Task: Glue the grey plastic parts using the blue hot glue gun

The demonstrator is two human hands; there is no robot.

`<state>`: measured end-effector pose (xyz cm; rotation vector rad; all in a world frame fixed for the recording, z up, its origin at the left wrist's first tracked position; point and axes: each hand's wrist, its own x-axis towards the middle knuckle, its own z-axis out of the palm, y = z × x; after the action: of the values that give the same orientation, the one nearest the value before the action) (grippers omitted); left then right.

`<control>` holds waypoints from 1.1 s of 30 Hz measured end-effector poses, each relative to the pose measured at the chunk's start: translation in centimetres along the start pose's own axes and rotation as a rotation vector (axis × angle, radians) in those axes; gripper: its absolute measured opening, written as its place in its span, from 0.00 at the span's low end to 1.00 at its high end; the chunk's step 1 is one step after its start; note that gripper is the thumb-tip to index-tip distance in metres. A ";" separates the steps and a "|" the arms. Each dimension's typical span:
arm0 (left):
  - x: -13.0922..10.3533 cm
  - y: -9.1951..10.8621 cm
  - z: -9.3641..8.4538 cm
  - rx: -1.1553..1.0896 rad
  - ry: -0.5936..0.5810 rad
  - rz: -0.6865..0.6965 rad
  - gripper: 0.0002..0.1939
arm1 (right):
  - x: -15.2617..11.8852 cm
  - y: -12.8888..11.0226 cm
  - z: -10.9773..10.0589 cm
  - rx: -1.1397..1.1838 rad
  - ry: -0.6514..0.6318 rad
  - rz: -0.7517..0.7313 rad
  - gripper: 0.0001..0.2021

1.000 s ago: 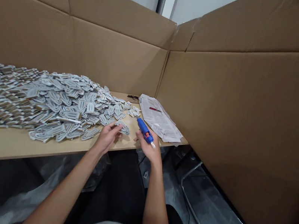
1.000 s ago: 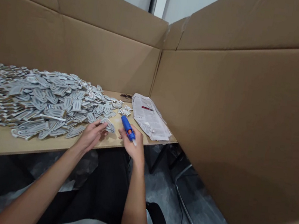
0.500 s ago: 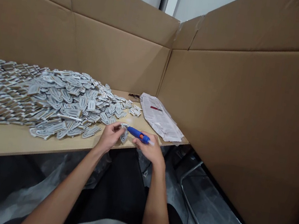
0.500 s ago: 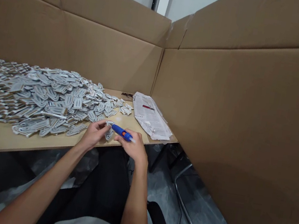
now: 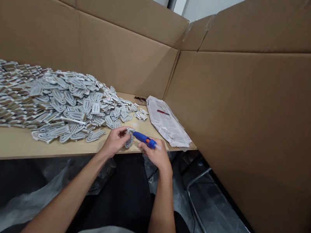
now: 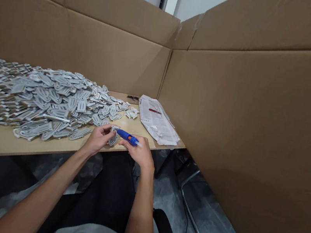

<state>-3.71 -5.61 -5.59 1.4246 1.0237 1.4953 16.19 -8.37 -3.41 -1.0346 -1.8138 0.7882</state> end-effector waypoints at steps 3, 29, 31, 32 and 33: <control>0.0 -0.1 -0.1 0.017 -0.003 0.011 0.18 | 0.0 0.0 0.1 -0.023 0.011 -0.004 0.17; -0.1 -0.1 0.0 0.084 -0.017 0.036 0.16 | 0.0 -0.8 0.2 -0.090 -0.009 -0.028 0.16; -0.1 0.0 0.0 0.086 -0.021 0.035 0.15 | 0.0 -0.8 0.2 -0.097 -0.013 -0.036 0.15; -0.1 0.0 0.0 0.083 -0.026 0.037 0.14 | 0.0 -0.9 0.2 -0.103 -0.017 -0.045 0.14; -0.1 -0.1 0.0 0.081 -0.032 0.039 0.14 | 0.0 -1.0 0.1 -0.113 -0.021 -0.053 0.14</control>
<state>-3.71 -5.69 -5.68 1.5284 1.0521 1.4687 15.74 -8.86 -2.66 -1.0488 -1.9147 0.6733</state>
